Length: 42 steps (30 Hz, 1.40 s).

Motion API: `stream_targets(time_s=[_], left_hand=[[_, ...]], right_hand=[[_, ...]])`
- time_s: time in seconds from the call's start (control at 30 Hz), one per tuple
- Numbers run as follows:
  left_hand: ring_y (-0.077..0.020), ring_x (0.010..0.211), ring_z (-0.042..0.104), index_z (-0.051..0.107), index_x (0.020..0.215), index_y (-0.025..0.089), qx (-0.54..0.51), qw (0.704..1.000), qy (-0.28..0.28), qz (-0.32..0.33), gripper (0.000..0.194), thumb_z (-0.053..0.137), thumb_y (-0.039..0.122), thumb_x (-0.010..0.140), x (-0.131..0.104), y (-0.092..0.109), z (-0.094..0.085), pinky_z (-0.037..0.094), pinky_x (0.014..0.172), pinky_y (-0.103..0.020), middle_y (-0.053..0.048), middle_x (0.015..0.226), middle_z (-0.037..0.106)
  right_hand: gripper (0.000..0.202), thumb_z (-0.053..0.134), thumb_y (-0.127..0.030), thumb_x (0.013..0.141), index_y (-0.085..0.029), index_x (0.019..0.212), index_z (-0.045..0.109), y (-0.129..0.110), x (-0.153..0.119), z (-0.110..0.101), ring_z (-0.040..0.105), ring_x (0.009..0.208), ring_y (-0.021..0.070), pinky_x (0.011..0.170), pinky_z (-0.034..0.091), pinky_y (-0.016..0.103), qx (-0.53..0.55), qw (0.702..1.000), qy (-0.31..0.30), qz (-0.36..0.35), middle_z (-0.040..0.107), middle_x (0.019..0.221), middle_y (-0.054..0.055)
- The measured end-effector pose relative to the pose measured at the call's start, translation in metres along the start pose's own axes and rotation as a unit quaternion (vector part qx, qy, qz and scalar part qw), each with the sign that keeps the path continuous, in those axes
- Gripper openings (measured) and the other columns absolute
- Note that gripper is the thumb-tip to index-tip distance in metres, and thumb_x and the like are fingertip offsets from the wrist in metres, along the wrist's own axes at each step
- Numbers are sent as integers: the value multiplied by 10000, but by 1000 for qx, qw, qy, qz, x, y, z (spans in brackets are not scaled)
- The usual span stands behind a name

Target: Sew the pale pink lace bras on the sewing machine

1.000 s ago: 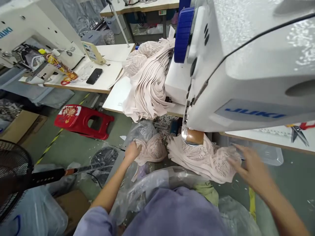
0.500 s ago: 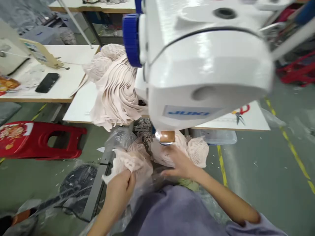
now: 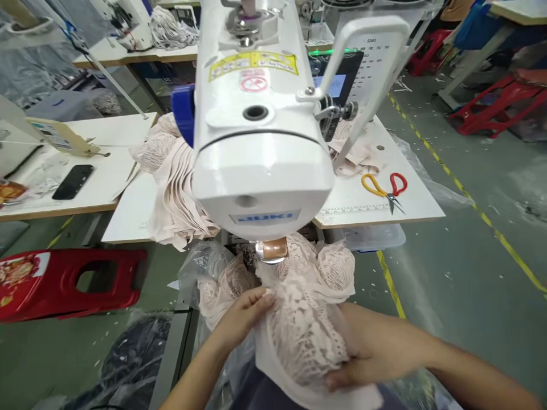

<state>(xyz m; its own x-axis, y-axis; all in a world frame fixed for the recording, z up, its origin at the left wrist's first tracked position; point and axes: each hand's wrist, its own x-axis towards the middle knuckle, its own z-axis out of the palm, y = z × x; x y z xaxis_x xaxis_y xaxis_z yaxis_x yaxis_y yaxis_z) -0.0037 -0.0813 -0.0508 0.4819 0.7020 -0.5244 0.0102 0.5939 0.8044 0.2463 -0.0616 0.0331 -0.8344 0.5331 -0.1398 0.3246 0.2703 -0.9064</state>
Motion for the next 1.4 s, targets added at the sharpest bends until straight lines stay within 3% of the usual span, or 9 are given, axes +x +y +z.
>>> stream_targets(time_s=[0.13, 0.3, 0.37, 0.5, 0.67, 0.8, 1.07, 1.2, 1.4], left_hand=[[-81, 547, 234, 290, 589, 196, 207, 974, -8, 93, 509, 503, 544, 893, 4, 28, 19, 188, 516, -241, 63, 584, 241], [-75, 523, 280, 313, 591, 181, 326, 928, -45, 174, 409, 454, 323, 947, 5, 58, 49, 196, 522, -257, 63, 553, 280], [-73, 521, 339, 393, 604, 175, 349, 918, -52, 179, 373, 444, 300, 951, 6, 65, 54, 217, 526, -246, 61, 550, 351], [-75, 492, 291, 367, 543, 181, 390, 896, 134, 166, 441, 513, 394, 900, 6, 77, 35, 192, 485, -229, 67, 508, 296], [-105, 510, 402, 458, 531, 190, 341, 875, 322, 125, 377, 595, 406, 808, 11, 90, 1, 289, 468, -214, 43, 484, 421], [-150, 585, 495, 500, 540, 196, 345, 856, 353, 155, 272, 576, 347, 753, 20, 94, -7, 376, 494, -217, 22, 472, 474], [-167, 701, 563, 498, 596, 206, 356, 832, 354, 235, 178, 545, 346, 697, 26, 100, -6, 530, 714, -273, -23, 677, 659], [-153, 643, 536, 501, 603, 205, 365, 835, 360, 200, 142, 552, 298, 698, 24, 94, -11, 478, 588, -228, 1, 591, 602], [-122, 523, 376, 372, 494, 224, 382, 830, 378, 149, 315, 572, 304, 724, 20, 91, -21, 304, 463, -214, 49, 417, 304]], right_hand=[[146, 644, -333, 898, -244, 927, 756, 14, -29, -27, 706, 828, 228, 793, 555, 269, 16, 990, -140, 16, 745, 870, 49], [897, 820, -612, 643, -185, 1381, 540, 33, -23, -35, 590, 1167, 388, 903, 527, 428, -204, 965, 109, 126, 577, 1356, 209], [803, 701, -698, 731, -191, 1338, 562, 38, -3, -30, 588, 1157, 335, 912, 503, 399, -125, 985, 102, 68, 608, 1302, 176], [591, 410, -703, 921, -183, 678, 554, 49, 40, -23, 486, 571, 137, 540, 365, 251, 40, 992, 113, 44, 504, 614, -7], [532, 462, -598, 910, -214, 575, 310, 57, 73, -31, 345, 539, 121, 527, 258, 262, 36, 974, 212, 69, 329, 567, -34], [453, 514, -518, 894, -219, 567, 422, 58, 84, -40, 451, 583, 164, 580, 342, 282, 30, 972, 219, 78, 434, 578, -7], [375, 617, -550, 848, -219, 672, 627, 73, 90, -49, 602, 746, 239, 716, 472, 350, 65, 973, 204, 90, 634, 747, 45], [497, 591, -668, 833, -198, 974, 671, 92, 82, -32, 624, 884, 267, 814, 494, 392, 129, 964, 214, 85, 682, 913, 81], [636, 756, -670, 683, -169, 1062, 658, 121, 51, 21, 602, 927, 235, 830, 497, 346, 289, 953, 10, 87, 665, 985, 72]])
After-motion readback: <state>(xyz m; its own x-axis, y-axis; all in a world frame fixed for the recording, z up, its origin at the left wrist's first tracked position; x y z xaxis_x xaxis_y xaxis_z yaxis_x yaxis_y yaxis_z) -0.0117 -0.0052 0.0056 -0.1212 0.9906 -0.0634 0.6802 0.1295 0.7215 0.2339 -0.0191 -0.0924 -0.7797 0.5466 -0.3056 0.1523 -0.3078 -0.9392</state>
